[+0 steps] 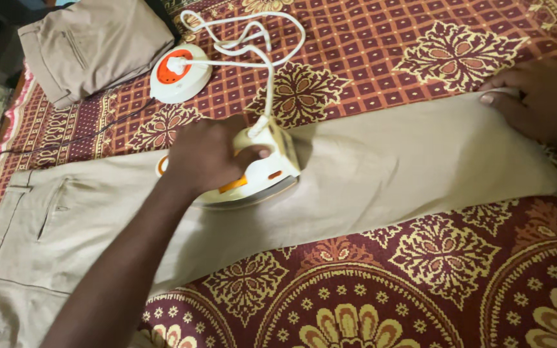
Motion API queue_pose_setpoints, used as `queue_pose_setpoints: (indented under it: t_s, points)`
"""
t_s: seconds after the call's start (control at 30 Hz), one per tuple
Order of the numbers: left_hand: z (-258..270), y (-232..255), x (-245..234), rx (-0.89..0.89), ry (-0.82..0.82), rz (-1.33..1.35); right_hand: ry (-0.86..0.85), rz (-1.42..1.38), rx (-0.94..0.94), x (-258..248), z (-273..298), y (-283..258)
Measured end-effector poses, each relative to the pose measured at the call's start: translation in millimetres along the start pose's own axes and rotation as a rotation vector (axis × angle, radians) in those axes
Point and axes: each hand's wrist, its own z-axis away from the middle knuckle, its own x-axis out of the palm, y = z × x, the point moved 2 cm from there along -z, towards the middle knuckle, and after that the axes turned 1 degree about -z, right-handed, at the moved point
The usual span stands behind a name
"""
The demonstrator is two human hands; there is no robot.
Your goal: The person irons a pair of beige trousers laid out on a patterned bedsheet. They use a white electric iron to smooth the fabric, repeatedly moving the iron back and forth across the legs and waist area while holding the garment flat with the other hand.
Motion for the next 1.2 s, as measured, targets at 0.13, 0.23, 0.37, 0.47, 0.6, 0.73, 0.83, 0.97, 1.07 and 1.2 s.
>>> queue_pose_setpoints:
  t_s: [0.13,0.23,0.37,0.47,0.6,0.73,0.83,0.97,1.07,1.2]
  points:
    - [-16.8,21.9,10.8,0.007,-0.045,0.002,-0.015,0.021,0.033,5.6,3.9,5.9]
    - [-25.0,40.6,18.8,0.071,0.008,0.061,0.001,-0.024,0.028,8.0,11.4,8.7]
    - [-43.7,83.9,28.3,0.101,-0.083,0.165,-0.065,0.020,0.128,-2.9,-10.9,-6.8]
    - [-60.2,131.2,31.5,0.121,-0.063,0.280,-0.058,0.025,-0.043,-38.8,-48.9,-49.5]
    - [-61.6,164.4,18.8,0.154,0.277,0.322,0.091,-0.052,-0.219,-108.7,-75.5,-148.6]
    - [-34.9,118.9,3.3,0.331,0.628,0.261,0.067,-0.024,-0.402,-112.7,-91.7,-261.3]
    - [7.0,18.8,21.8,-0.149,0.584,0.531,-0.148,0.301,-0.354,-90.1,-107.3,-310.2]
    - [43.8,-69.5,58.6,-0.276,0.348,0.467,-0.469,0.361,0.001,-69.8,-129.8,-326.2]
    - [65.3,-70.5,85.7,-0.217,0.293,0.283,-0.568,0.264,0.036,-54.0,-137.8,-325.6]
    - [85.9,-67.4,96.0,-0.086,0.238,0.199,-0.647,0.125,0.116,-49.9,-127.6,-287.9]
